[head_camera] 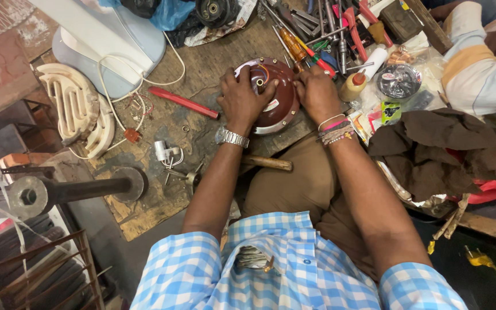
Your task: The person is repairing a brown electrical motor housing on a cluttered workbench. They use a hammer to tap a cylindrical metal component into the motor's central shaft and then use a screwdriver to tighten screws around the housing. The person also handles a red-handled tool and various small metal parts during the process.
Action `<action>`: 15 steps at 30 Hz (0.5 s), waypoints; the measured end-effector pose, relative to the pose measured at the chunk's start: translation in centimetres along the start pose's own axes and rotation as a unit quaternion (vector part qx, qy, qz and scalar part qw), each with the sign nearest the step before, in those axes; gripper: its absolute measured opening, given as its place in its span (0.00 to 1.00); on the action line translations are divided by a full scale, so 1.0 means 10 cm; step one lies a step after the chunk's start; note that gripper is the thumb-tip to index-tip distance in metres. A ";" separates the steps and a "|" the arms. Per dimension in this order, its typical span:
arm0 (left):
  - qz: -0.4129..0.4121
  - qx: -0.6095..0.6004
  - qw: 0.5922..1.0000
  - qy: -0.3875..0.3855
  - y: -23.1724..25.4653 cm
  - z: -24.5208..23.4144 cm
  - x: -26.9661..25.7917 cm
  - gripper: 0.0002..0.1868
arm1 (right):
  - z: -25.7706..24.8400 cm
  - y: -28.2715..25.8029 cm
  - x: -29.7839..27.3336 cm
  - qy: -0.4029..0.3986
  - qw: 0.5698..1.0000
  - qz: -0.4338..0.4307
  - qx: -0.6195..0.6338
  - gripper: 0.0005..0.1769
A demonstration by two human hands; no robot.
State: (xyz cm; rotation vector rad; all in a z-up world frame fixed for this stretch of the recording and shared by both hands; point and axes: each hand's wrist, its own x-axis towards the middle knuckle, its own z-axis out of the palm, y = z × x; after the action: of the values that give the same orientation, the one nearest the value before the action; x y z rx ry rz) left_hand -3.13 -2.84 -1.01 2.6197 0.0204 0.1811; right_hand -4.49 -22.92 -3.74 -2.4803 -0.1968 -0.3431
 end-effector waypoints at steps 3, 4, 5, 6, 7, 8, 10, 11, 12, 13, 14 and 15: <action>0.007 -0.002 1.000 0.000 -0.02 0.02 -0.01 0.41 | -0.02 -0.08 -0.06 0.016 0.999 0.015 -0.033 0.08; 0.008 -0.004 1.000 0.000 -0.02 0.02 0.00 0.41 | -0.02 -0.11 -0.07 0.022 0.999 0.026 -0.032 0.09; 0.008 -0.003 1.000 -0.001 -0.02 0.02 0.00 0.41 | -0.01 -0.13 -0.07 0.029 0.998 0.038 -0.032 0.11; 0.007 -0.001 1.000 -0.001 -0.02 0.01 0.00 0.41 | -0.01 -0.14 -0.08 0.035 0.998 0.050 -0.031 0.12; 0.007 0.000 1.000 -0.002 -0.01 0.01 0.00 0.41 | 0.00 -0.15 -0.08 0.035 0.997 0.052 -0.034 0.13; 0.004 0.002 1.000 -0.006 0.00 0.01 0.00 0.41 | 0.00 -0.15 -0.07 0.036 0.997 0.055 -0.038 0.14; -0.003 0.006 1.000 -0.015 0.02 -0.01 0.02 0.41 | -0.01 -0.14 -0.07 0.044 0.998 0.040 -0.022 0.14; -0.004 0.006 1.000 -0.016 0.03 -0.02 0.02 0.41 | -0.03 -0.13 -0.08 0.051 0.998 0.023 -0.001 0.13; -0.006 0.007 1.000 -0.017 0.04 -0.02 0.01 0.41 | -0.04 -0.13 -0.09 0.056 0.998 0.005 0.019 0.13; -0.009 0.007 1.000 -0.018 0.04 -0.03 0.01 0.41 | -0.04 -0.11 -0.08 0.044 0.999 -0.002 0.020 0.11; -0.011 0.010 1.000 -0.016 0.04 -0.03 0.01 0.41 | -0.05 -0.09 -0.09 0.032 0.999 -0.007 0.021 0.10; -0.013 0.012 1.000 -0.014 0.05 -0.02 0.01 0.41 | -0.06 -0.06 -0.10 0.020 1.000 -0.012 0.021 0.10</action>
State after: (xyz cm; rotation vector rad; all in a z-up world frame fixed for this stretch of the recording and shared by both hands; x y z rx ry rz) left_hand -3.03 -3.16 -0.55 2.6452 0.0477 0.1351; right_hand -5.72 -22.85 -3.25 -2.4291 -0.2166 -0.3938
